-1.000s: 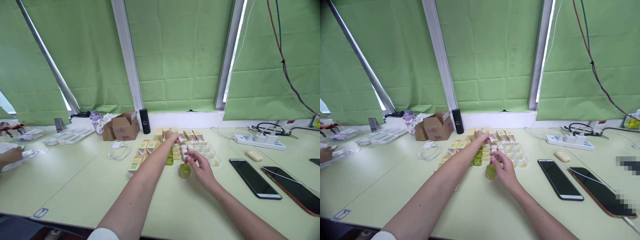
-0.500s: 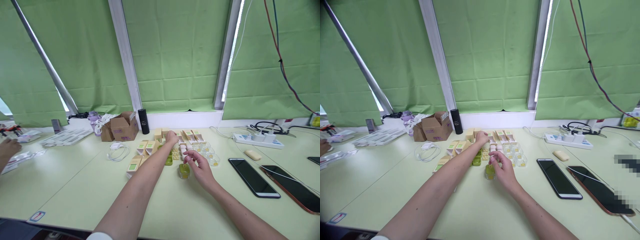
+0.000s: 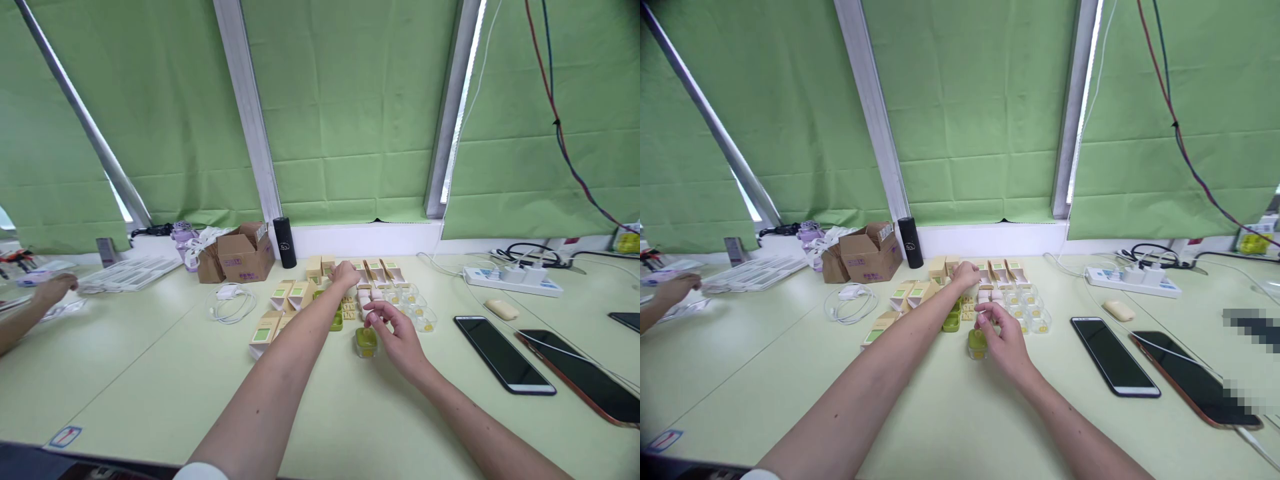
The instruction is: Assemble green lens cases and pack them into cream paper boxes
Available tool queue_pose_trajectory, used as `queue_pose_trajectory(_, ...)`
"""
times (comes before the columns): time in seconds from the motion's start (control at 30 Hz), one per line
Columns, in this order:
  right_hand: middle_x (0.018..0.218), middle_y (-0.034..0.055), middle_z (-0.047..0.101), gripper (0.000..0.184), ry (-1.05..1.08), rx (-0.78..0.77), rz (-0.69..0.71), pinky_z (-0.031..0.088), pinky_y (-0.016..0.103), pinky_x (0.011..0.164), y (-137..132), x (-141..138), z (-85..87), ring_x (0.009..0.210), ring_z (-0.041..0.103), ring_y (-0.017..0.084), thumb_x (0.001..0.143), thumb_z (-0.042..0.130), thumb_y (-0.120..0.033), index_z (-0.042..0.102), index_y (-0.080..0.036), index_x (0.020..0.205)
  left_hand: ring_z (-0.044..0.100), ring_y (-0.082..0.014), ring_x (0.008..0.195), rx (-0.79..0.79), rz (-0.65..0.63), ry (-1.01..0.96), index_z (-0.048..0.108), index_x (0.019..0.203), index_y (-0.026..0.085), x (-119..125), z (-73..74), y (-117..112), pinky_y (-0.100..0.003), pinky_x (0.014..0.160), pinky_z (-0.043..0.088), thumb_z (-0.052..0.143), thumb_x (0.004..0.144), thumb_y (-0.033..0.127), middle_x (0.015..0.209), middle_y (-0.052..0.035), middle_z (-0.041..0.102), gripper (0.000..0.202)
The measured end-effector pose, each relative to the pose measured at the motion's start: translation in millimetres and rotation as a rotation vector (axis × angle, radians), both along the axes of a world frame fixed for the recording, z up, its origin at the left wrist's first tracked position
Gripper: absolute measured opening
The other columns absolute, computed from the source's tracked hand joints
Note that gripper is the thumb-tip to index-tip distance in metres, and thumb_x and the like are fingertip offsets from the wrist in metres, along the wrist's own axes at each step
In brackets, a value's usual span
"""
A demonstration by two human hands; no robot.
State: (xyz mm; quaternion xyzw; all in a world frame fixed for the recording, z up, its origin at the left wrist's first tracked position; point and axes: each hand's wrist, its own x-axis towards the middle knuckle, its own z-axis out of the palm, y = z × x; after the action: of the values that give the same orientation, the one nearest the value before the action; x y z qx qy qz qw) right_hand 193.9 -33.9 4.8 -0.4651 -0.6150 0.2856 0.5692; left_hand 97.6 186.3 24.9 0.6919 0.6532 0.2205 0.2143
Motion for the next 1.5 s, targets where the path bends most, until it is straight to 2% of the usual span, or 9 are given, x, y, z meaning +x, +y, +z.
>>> queue_pose_trajectory(0.27,0.083,0.0040,0.074,0.035,-0.006,0.008,0.000,0.053,0.036,0.078,2,0,-2.0,0.081,0.068,0.024,0.099,0.055,-0.055,0.071,-0.025,0.108,0.066,-0.0278,0.123,0.020,-0.012,-0.018,0.065,0.132,0.018,3,-2.5,-3,-0.052,0.105,0.057,0.069,0.101,0.040,0.137,-0.0115,0.065,0.039)
queue_pose_trajectory(0.4,0.082,0.0028,0.074,0.034,-0.013,0.021,-0.012,0.051,0.036,0.082,3,1,-2.1,0.081,0.068,0.023,0.099,0.056,-0.053,0.071,-0.025,0.108,0.050,-0.0375,0.143,0.040,-0.005,-0.027,0.075,0.120,0.024,0,0.8,-5,-0.053,0.115,0.042,0.083,0.081,0.026,0.124,-0.0105,0.075,0.040)
queue_pose_trajectory(0.5,0.083,0.0027,0.074,0.032,-0.022,0.031,-0.042,0.049,0.037,0.084,4,3,-3.7,0.083,0.067,0.023,0.099,0.057,-0.051,0.072,-0.025,0.108,0.044,-0.0412,0.147,0.069,0.007,-0.021,0.076,0.122,0.028,-6,8.8,-8,-0.051,0.116,0.037,0.081,0.071,0.019,0.123,-0.0108,0.078,0.052)
queue_pose_trajectory(0.67,0.083,0.0040,0.076,0.032,-0.035,0.026,-0.106,0.048,0.036,0.076,7,5,-8.2,0.080,0.067,0.024,0.099,0.057,-0.051,0.072,-0.024,0.107,0.042,-0.0377,0.146,0.163,-0.007,-0.028,0.072,0.130,0.031,-25,30.5,-22,-0.047,0.115,0.035,0.074,0.079,0.024,0.129,-0.0083,0.077,0.052)
queue_pose_trajectory(0.9,0.082,0.0050,0.075,0.033,0.022,-0.005,-0.157,0.049,0.036,0.072,13,11,-11.5,0.079,0.068,0.024,0.096,0.056,-0.052,0.070,-0.023,0.103,0.046,-0.0324,0.142,0.269,-0.151,-0.091,0.073,0.131,0.031,-53,47.0,-82,-0.044,0.117,0.035,0.067,0.092,0.025,0.129,-0.0058,0.077,0.040)
queue_pose_trajectory(1.07,0.076,0.0030,0.069,0.020,0.065,-0.006,-0.163,0.046,0.033,0.067,16,16,-13.4,0.072,0.063,0.022,0.091,0.056,-0.040,0.067,-0.023,0.086,0.050,-0.0339,0.140,0.274,-0.314,-0.079,0.076,0.129,0.031,-75,37.3,-149,-0.046,0.119,0.036,0.068,0.091,0.029,0.126,-0.0095,0.075,0.039)
queue_pose_trajectory(1.17,0.072,0.0018,0.067,0.021,0.079,0.002,-0.135,0.046,0.032,0.065,17,17,-15.4,0.068,0.060,0.020,0.092,0.057,-0.041,0.065,-0.023,0.083,0.052,-0.0367,0.138,0.241,-0.369,-0.001,0.074,0.133,0.032,-84,27.7,-179,-0.047,0.119,0.038,0.070,0.088,0.037,0.131,-0.0117,0.071,0.045)
queue_pose_trajectory(1.33,0.065,-0.0017,0.062,0.030,0.025,-0.019,-0.145,0.040,0.030,0.058,17,16,-18.3,0.059,0.051,0.017,0.093,0.062,-0.052,0.065,-0.023,0.090,0.051,-0.0376,0.139,0.152,-0.450,0.029,0.069,0.136,0.035,-83,15.7,-201,-0.045,0.115,0.041,0.076,0.082,0.042,0.135,-0.0084,0.070,0.056)
queue_pose_trajectory(1.5,0.065,-0.0019,0.062,0.027,-0.039,-0.032,-0.128,0.040,0.029,0.058,18,13,-21.7,0.059,0.052,0.017,0.094,0.062,-0.049,0.066,-0.023,0.092,0.053,-0.0380,0.129,0.150,-0.472,0.010,0.066,0.135,0.032,-78,7.1,-209,-0.045,0.108,0.044,0.082,0.076,0.034,0.131,-0.0099,0.070,0.062)
